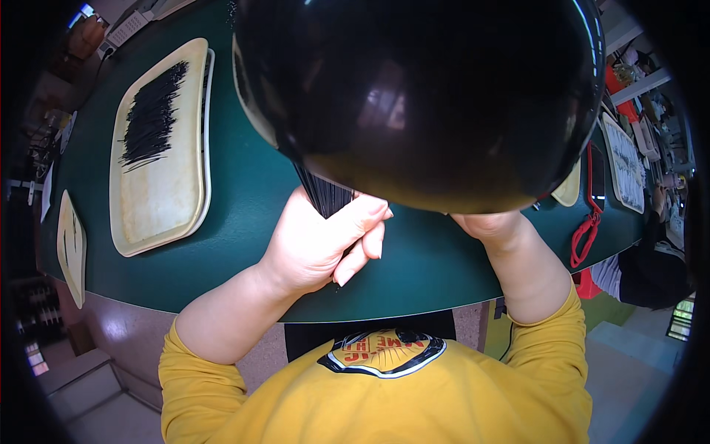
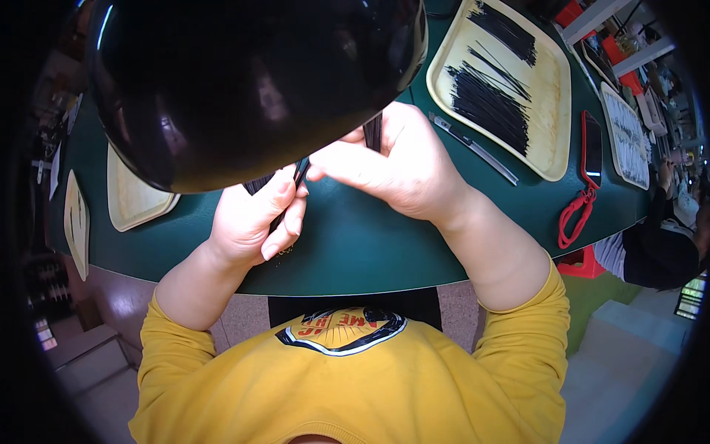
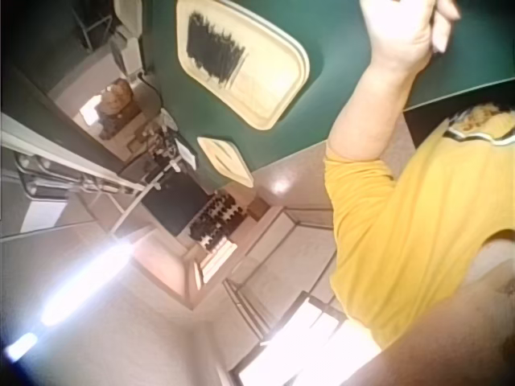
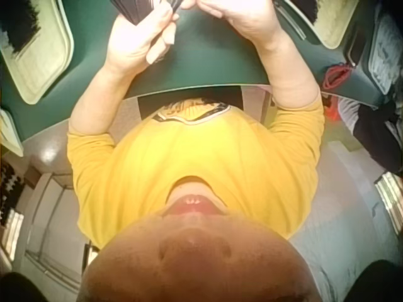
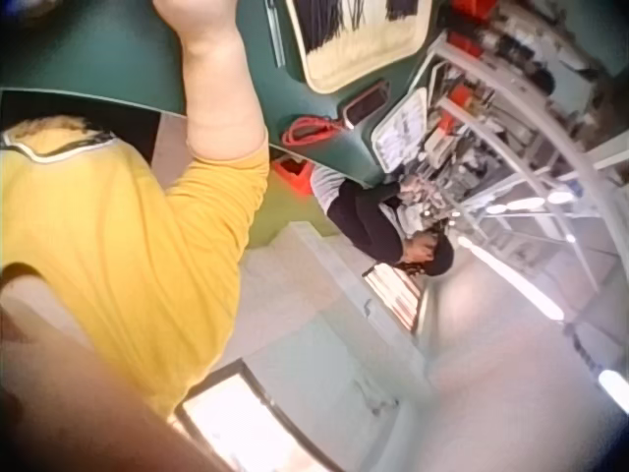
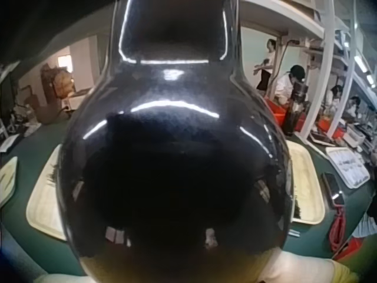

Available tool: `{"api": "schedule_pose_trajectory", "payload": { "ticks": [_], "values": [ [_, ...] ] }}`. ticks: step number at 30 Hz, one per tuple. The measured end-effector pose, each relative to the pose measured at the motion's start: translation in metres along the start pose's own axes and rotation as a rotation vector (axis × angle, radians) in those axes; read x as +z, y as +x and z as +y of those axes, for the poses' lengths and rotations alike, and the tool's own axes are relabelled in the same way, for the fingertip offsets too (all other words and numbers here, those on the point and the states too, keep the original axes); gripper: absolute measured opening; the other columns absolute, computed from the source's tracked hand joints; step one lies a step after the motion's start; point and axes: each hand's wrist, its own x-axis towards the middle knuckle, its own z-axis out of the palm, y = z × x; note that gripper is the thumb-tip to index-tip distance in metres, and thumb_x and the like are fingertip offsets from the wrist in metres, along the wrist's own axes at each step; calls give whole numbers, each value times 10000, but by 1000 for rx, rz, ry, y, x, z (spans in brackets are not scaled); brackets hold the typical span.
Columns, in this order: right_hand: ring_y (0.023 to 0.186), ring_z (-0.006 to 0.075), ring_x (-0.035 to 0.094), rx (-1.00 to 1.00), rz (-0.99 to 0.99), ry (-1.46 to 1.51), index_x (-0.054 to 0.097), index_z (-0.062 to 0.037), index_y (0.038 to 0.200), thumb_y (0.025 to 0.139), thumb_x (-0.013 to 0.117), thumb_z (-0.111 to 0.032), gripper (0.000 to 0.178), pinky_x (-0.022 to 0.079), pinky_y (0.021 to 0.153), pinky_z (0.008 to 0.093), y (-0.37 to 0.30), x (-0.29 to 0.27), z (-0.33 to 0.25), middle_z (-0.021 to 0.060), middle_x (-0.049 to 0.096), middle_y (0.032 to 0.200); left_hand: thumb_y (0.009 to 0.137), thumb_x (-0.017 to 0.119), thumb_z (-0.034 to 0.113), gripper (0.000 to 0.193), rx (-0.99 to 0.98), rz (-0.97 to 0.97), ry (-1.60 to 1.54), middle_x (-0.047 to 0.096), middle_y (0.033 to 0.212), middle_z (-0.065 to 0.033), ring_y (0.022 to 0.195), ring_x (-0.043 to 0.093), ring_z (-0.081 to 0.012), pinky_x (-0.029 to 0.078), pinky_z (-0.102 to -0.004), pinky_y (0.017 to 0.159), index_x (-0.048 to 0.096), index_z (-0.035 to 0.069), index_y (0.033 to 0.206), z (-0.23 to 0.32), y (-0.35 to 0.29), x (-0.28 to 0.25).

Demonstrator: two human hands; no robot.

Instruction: The recorder is picking up bundles of black bristles and inserting them into component bases at a factory workstation.

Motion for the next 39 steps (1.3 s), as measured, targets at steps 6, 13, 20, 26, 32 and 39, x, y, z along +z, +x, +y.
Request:
{"api": "schedule_pose_trajectory", "payload": {
  "ticks": [6,13,20,26,32,39],
  "values": [
    [626,89,524,246,-23,14,540,35,807,795,424,-58,149,416,560,177,-5,-5,2,81,558,701,836,404,132,191,12,13,57,534,554,-106,375,499,-140,383,-196,341,484,-27,766,-5,-2,6],
    [530,92,462,159,116,99,507,19,747,811,387,-96,178,376,492,203,-3,0,1,71,515,666,844,386,185,247,-77,-212,200,487,477,-81,282,373,-75,293,-165,296,466,-44,799,-1,2,-1],
    [497,22,407,242,45,-92,537,17,693,781,473,-105,164,321,449,162,0,-5,10,14,493,565,804,460,106,108,-47,37,75,466,500,-25,327,355,-49,275,-168,306,493,18,750,0,1,7],
    [434,37,344,247,255,305,522,34,718,820,381,-143,248,280,406,171,-7,-3,5,57,525,600,797,460,77,100,-61,14,26,464,482,-40,294,345,-62,273,-172,284,479,-5,744,0,1,7],
    [447,47,373,398,40,195,524,23,739,831,394,-159,242,289,413,158,2,-5,-2,67,536,627,805,439,73,115,-91,1,-33,466,482,-50,292,355,-68,276,-170,280,473,-16,741,0,0,3],
    [606,48,490,328,-7,101,557,7,796,746,543,-52,79,394,558,173,3,0,4,24,558,693,865,330,203,210,-169,-184,-141,388,437,-23,254,304,-54,263,-162,256,413,17,817,-3,0,1]
  ]
}}
